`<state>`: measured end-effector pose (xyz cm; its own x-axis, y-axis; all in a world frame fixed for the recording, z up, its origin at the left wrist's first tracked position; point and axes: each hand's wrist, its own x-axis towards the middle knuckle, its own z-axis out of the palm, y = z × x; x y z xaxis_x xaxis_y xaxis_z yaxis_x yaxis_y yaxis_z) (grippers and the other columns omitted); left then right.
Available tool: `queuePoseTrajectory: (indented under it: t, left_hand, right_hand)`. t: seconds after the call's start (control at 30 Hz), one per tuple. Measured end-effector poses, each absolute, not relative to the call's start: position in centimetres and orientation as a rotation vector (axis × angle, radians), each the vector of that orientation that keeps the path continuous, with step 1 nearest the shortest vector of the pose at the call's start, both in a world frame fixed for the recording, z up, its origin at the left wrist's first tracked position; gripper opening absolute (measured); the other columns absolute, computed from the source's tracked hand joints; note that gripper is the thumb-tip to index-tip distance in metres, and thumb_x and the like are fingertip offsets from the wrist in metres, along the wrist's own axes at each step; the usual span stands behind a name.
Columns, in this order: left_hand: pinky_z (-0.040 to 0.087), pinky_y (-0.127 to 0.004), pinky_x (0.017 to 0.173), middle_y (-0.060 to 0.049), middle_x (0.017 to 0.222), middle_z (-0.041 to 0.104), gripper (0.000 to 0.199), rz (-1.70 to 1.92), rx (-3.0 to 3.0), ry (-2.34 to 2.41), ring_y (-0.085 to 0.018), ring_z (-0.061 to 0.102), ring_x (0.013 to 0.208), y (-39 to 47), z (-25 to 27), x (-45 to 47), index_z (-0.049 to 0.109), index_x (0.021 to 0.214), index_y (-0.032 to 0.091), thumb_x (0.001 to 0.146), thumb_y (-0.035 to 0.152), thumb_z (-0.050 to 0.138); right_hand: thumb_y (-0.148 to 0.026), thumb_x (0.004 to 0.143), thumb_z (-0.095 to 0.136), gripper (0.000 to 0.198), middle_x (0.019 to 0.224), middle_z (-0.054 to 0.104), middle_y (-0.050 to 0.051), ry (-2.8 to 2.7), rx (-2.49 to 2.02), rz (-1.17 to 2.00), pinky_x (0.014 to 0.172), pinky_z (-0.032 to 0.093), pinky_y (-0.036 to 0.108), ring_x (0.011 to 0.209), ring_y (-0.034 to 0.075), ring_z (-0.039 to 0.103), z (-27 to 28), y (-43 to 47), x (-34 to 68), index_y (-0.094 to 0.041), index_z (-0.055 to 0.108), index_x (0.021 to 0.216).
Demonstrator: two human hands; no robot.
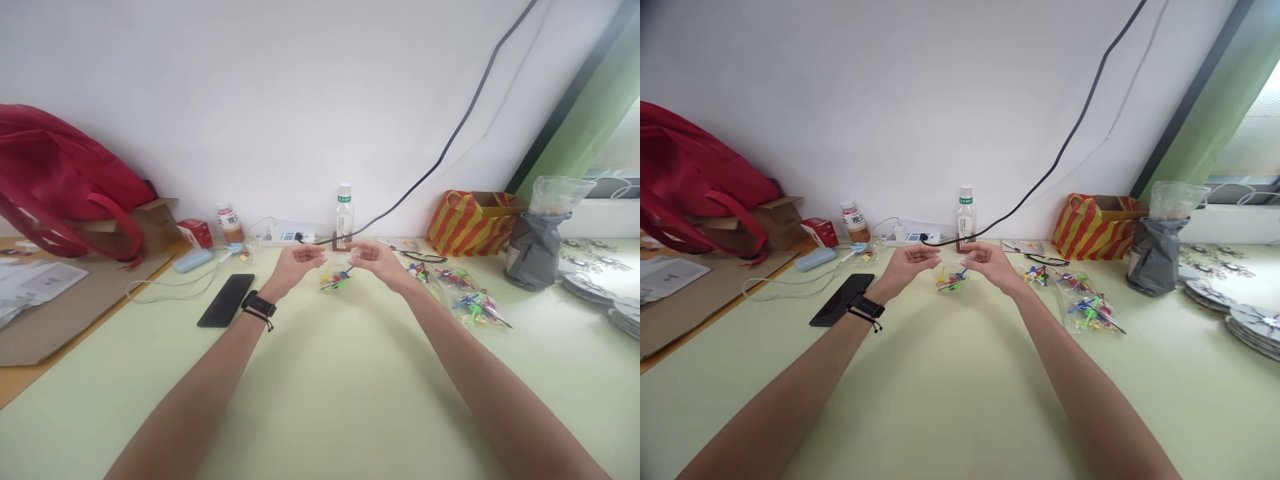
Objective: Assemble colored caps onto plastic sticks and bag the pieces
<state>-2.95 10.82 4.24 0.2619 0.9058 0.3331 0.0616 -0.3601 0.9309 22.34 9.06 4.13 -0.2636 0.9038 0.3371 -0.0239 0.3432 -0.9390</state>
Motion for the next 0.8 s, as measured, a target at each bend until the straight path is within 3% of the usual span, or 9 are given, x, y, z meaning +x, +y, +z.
queuePoseTrajectory:
  t: [0.13, 0.27, 0.47, 0.63, 0.8]
  left_hand:
    - [0.058, -0.034, 0.076, -0.009, 0.087, 0.078, 0.036, 1.193, 1.735, 0.899, -0.019, 0.07, 0.077, 11.1, 4.4, -3.3, 0.079, 0.092, 0.016, 0.074, 0.046, 0.087]
    - [0.057, -0.032, 0.068, -0.008, 0.076, 0.075, 0.035, 1.178, 1.733, 0.889, -0.018, 0.068, 0.069, 11.2, 4.5, -3.3, 0.076, 0.088, 0.015, 0.077, 0.047, 0.085]
    - [0.055, -0.03, 0.065, -0.007, 0.072, 0.074, 0.034, 1.204, 1.722, 0.879, -0.016, 0.065, 0.065, 11.3, 4.3, -3.5, 0.077, 0.088, 0.015, 0.077, 0.046, 0.085]
    - [0.056, -0.032, 0.071, -0.007, 0.077, 0.076, 0.033, 1.176, 1.669, 0.811, -0.018, 0.068, 0.071, 11.2, 4.5, -4.0, 0.08, 0.099, 0.016, 0.076, 0.039, 0.086]
    - [0.058, -0.037, 0.082, -0.012, 0.089, 0.079, 0.025, 1.179, 1.572, 0.786, -0.023, 0.072, 0.085, 11.1, 4.3, -3.8, 0.083, 0.09, 0.016, 0.076, 0.036, 0.084]
  right_hand:
    - [-0.051, 0.077, 0.083, 0.035, 0.088, 0.073, 0.005, -1.563, -0.853, 1.071, 0.083, 0.053, 0.037, 0.082, 0.019, 0.067, 3.9, 9.2, 22.0, -0.02, 0.075, 0.09]
    - [-0.057, 0.083, 0.076, 0.038, 0.078, 0.07, 0.003, -1.536, -0.831, 1.033, 0.077, 0.054, 0.035, 0.076, 0.019, 0.066, 3.7, 9.4, 21.8, -0.021, 0.072, 0.094]
    - [-0.049, 0.073, 0.086, 0.038, 0.09, 0.076, 0.005, -1.54, -0.816, 1.092, 0.079, 0.055, 0.037, 0.077, 0.019, 0.067, 3.5, 9.6, 22.1, -0.02, 0.078, 0.096]
    - [-0.042, 0.073, 0.084, 0.031, 0.101, 0.079, 0.008, -1.435, -0.843, 1.142, 0.086, 0.056, 0.039, 0.09, 0.023, 0.071, 3.0, 9.8, 22.4, -0.023, 0.082, 0.097]
    - [-0.036, 0.074, 0.08, 0.018, 0.097, 0.08, 0.008, -1.355, -0.839, 1.192, 0.093, 0.054, 0.042, 0.1, 0.026, 0.071, 2.6, 10.0, 22.5, -0.024, 0.084, 0.086]
